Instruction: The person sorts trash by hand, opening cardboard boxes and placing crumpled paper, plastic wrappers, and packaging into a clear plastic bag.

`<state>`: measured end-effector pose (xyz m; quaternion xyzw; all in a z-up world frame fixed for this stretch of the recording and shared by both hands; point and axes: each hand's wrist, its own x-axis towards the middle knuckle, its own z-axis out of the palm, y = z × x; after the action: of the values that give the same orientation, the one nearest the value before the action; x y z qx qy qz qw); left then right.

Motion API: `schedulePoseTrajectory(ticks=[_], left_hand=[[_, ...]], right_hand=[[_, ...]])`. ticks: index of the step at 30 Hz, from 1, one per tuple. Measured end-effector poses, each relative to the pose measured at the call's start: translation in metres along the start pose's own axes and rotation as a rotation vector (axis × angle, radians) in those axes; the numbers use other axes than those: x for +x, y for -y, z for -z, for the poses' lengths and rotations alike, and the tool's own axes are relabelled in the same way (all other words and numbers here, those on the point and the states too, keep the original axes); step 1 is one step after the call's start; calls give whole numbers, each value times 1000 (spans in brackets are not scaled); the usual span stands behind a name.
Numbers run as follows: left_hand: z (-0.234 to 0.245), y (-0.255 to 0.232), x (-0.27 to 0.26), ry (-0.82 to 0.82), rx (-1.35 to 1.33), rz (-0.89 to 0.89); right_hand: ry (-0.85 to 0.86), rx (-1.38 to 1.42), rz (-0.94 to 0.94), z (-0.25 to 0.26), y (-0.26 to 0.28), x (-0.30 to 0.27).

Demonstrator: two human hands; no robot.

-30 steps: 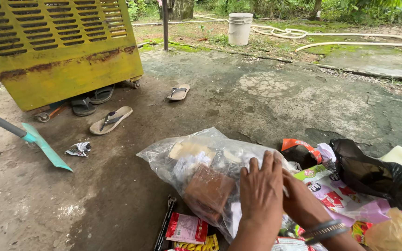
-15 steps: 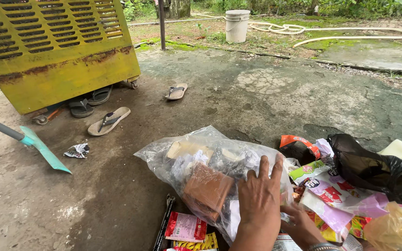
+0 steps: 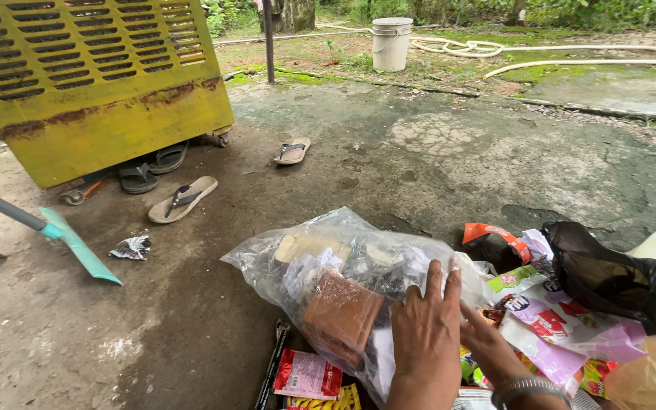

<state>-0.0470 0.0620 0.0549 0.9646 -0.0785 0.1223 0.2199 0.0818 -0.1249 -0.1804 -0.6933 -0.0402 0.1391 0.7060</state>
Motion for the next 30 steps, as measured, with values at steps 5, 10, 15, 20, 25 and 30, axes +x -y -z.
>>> schedulePoseTrajectory(ticks=[5,10,15,20,25,30], left_hand=[[18,20,4,-282,139,24],[48,34,18,-230,102,162],[19,23,6,-178,89,107],[0,18,0,-66,58,61],[2,-1,0,-250,26,-18],[-14,-17,10,-319,-39,-144]], right_hand=[[99,-45,368,-68,134,13],[9,-735,488,-77,184,-4],[4,-763,299,-64,126,-30],[36,-741,419,-59,88,-41],[35,-602,180,-57,84,-45],[-79,-188,178,-27,92,-48]])
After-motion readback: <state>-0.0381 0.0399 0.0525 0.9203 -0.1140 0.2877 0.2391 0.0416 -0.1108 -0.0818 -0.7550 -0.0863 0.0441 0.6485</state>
